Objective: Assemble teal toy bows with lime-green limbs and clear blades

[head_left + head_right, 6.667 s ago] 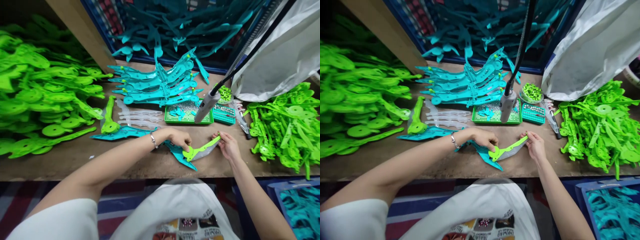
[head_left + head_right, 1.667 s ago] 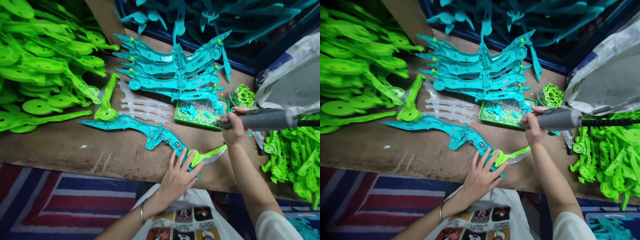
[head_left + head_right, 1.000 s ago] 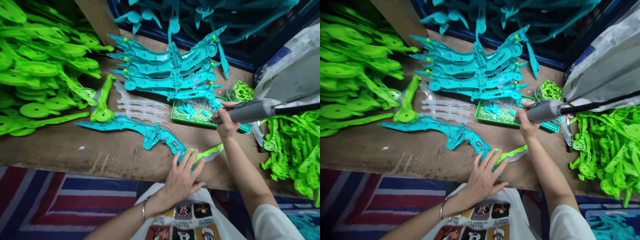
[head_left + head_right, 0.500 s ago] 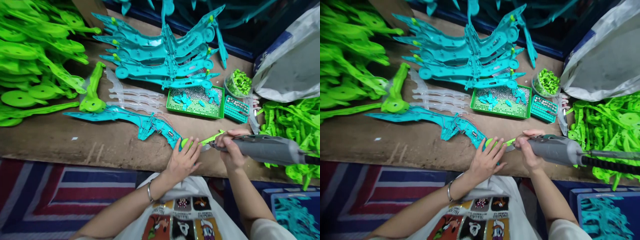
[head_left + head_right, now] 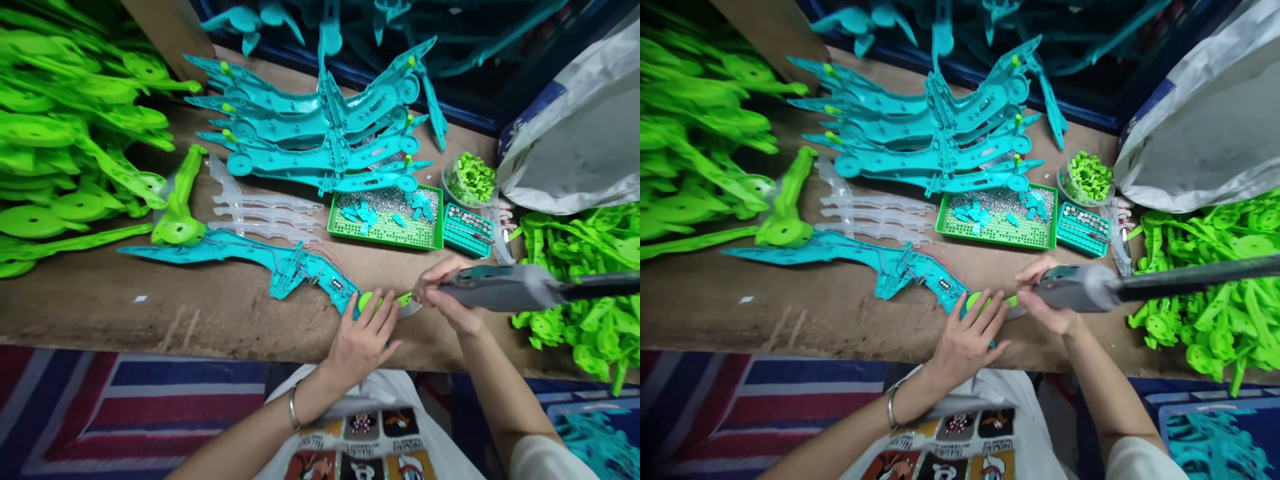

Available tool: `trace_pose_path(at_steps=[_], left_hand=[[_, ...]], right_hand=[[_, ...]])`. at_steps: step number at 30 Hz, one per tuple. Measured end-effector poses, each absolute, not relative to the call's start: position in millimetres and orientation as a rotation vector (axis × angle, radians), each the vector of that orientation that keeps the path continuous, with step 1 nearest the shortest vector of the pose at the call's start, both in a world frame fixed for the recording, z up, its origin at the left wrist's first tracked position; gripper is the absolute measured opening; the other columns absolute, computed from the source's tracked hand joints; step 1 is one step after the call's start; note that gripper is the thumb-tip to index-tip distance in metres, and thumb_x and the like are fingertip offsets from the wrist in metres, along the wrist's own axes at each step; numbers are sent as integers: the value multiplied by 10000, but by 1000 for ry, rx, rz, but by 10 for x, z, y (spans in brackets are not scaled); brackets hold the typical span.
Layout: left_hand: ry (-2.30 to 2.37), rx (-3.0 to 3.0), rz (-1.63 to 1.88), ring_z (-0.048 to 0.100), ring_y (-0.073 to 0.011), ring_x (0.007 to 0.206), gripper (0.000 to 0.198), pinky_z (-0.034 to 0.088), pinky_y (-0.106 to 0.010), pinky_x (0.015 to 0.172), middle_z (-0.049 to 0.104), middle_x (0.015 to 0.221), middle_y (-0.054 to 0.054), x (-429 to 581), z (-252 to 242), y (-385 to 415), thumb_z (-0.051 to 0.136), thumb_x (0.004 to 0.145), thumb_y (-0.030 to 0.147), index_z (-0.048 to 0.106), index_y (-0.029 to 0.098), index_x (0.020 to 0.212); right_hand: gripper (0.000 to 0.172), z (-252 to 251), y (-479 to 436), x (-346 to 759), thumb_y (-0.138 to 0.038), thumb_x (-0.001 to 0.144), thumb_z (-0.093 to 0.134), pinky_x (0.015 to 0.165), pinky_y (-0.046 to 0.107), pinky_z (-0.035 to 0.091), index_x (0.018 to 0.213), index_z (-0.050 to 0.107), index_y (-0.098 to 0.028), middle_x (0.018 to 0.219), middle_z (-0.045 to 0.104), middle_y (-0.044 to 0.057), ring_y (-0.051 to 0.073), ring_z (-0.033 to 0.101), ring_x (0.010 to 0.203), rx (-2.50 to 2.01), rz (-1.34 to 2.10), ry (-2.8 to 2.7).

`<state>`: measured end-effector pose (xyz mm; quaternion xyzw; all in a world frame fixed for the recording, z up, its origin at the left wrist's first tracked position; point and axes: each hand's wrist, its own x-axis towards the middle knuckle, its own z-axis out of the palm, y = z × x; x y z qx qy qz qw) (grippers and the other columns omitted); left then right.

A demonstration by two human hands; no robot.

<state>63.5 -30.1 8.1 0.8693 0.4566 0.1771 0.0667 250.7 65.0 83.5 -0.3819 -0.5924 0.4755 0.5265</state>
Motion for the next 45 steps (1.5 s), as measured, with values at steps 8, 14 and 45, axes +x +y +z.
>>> trace_pose_path(at_steps=[8,14,45], left_hand=[[1379,2581,541,404,-302,1467,588,145,-586,1253,447,1582,-108,640,111,-286,506,990,486,486,190,1498],[1378,2561,583,422,-304,1454,563,84,-619,1252,475,1559,-118,643,97,-287,507,996,464,499,192,1488],[1344,2496,567,376,-297,1486,653,-19,-585,1264,420,1592,-92,624,143,-279,553,961,505,452,189,1523]], right_hand=[[136,706,1549,2478,-298,814,709,550,296,500,883,610,-234,552,535,-77,127,547,486,-884,694,-1083],[173,465,1656,2474,-307,805,735,524,289,489,887,600,-234,542,556,-84,126,553,463,-948,643,-1084],[178,916,1353,2644,-325,796,708,516,308,487,899,590,-242,548,520,-78,135,539,460,-1008,631,-1111]])
